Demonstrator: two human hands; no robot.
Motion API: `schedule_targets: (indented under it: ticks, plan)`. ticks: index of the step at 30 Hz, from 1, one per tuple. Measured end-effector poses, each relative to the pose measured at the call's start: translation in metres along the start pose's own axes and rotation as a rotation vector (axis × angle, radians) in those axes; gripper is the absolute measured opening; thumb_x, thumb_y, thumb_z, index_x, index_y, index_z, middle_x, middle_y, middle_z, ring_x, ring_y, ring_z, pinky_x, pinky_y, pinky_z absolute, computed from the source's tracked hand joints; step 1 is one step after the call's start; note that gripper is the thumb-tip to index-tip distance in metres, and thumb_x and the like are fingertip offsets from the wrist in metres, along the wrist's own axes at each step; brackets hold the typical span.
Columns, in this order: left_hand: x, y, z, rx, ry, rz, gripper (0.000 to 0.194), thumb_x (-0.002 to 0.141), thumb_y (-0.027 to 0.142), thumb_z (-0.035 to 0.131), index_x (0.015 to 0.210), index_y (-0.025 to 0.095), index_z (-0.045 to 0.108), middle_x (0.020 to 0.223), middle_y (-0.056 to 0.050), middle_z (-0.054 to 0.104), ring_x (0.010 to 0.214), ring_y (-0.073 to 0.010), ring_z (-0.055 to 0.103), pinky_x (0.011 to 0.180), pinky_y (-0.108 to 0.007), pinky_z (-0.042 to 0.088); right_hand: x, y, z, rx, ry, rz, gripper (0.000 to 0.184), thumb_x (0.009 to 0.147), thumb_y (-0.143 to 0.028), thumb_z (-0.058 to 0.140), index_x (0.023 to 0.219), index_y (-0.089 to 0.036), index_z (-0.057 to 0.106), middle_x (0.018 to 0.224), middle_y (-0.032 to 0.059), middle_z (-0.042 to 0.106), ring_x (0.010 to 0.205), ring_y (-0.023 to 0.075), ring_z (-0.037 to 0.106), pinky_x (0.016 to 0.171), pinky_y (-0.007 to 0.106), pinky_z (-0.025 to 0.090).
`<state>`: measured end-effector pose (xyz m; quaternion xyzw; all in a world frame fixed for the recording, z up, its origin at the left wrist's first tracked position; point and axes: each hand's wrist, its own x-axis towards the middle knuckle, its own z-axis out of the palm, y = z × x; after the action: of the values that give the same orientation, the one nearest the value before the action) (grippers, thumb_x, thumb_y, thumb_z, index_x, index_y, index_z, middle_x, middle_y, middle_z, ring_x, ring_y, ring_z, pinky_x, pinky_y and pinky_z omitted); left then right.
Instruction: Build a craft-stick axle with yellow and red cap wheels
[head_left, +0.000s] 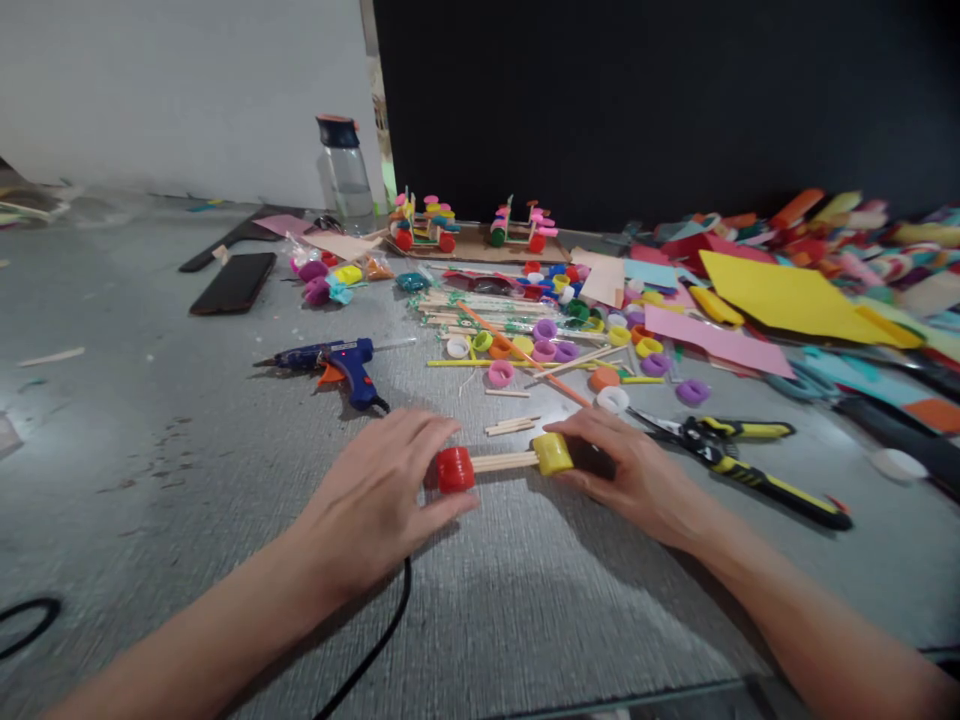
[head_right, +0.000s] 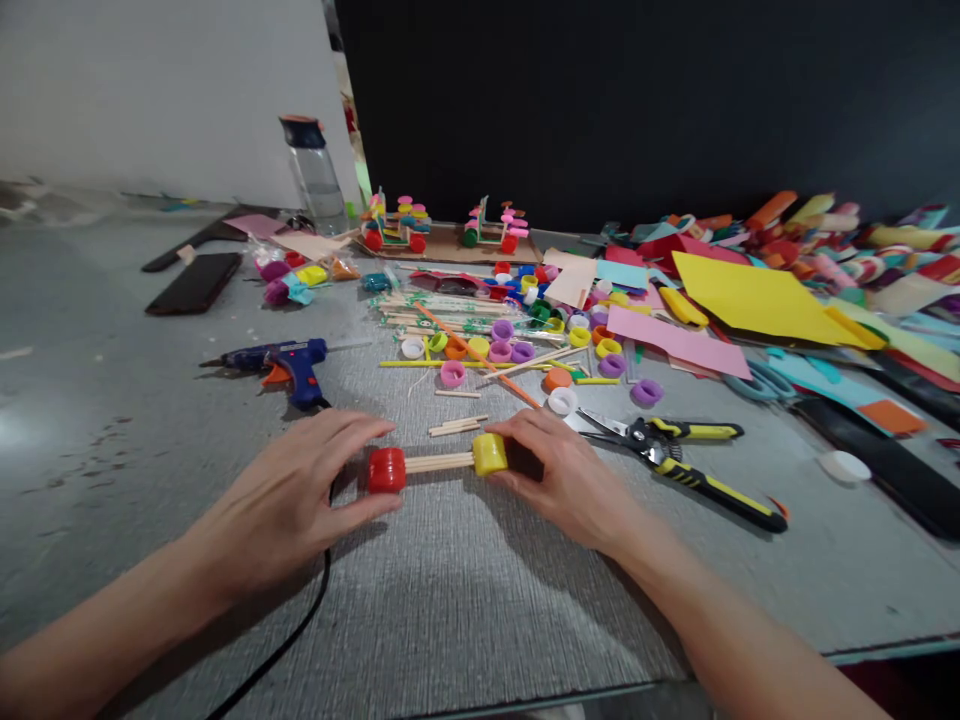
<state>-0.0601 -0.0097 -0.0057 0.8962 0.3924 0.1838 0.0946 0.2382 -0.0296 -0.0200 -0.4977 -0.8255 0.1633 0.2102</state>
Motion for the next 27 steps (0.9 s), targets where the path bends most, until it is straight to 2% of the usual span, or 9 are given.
schedule_targets:
  ticks: [7,12,16,19,27]
  plan:
    - [0.016,0.023,0.009,0.055,0.046,0.035,0.028,0.094,0.036,0.065,0.115,0.018,0.067,0.116,-0.008,0.07,0.115,-0.0311,0.057,0.092,-0.047,0.038,0.003,0.001,0.005,0.029,0.038,-0.056,0.026,0.094,-0.019,0.067,0.119,-0.025,0.061,0.113,0.0073,0.068,0.106,0.0258,0.062,0.092,0.044,0.052]
    - [0.036,0.036,0.007,0.101,-0.144,-0.013,0.026,0.094,0.037,0.065,0.107,0.015,0.069,0.108,-0.01,0.072,0.112,-0.0323,0.058,0.09,-0.048,0.034,0.0,0.001,0.006,0.067,0.057,-0.095,0.026,0.094,-0.019,0.069,0.118,-0.024,0.06,0.115,0.0076,0.068,0.108,0.026,0.062,0.094,0.044,0.05]
    - [0.049,0.04,0.01,0.042,-0.227,0.016,0.016,0.092,0.026,0.068,0.104,0.016,0.065,0.104,-0.006,0.072,0.106,-0.0275,0.06,0.088,-0.044,0.032,-0.001,-0.001,0.005,0.081,0.056,-0.1,0.024,0.093,-0.019,0.071,0.115,-0.023,0.061,0.11,0.0066,0.069,0.102,0.0249,0.062,0.09,0.042,0.05]
    - [0.053,0.041,0.015,0.007,-0.227,0.006,0.004,0.095,0.021,0.064,0.097,0.017,0.065,0.097,-0.003,0.072,0.099,-0.0237,0.062,0.087,-0.042,0.03,0.0,-0.002,0.005,0.097,0.055,-0.108,0.022,0.093,-0.018,0.072,0.112,-0.023,0.062,0.106,0.0057,0.069,0.099,0.0236,0.061,0.089,0.041,0.049]
    - [0.052,0.039,0.021,-0.102,-0.167,-0.049,0.007,0.092,0.021,0.072,0.089,0.018,0.066,0.089,0.001,0.07,0.09,-0.0192,0.061,0.087,-0.038,0.029,0.003,-0.002,0.005,0.1,0.047,-0.09,0.02,0.092,-0.019,0.074,0.109,-0.021,0.064,0.103,0.0048,0.069,0.096,0.0227,0.06,0.087,0.039,0.047]
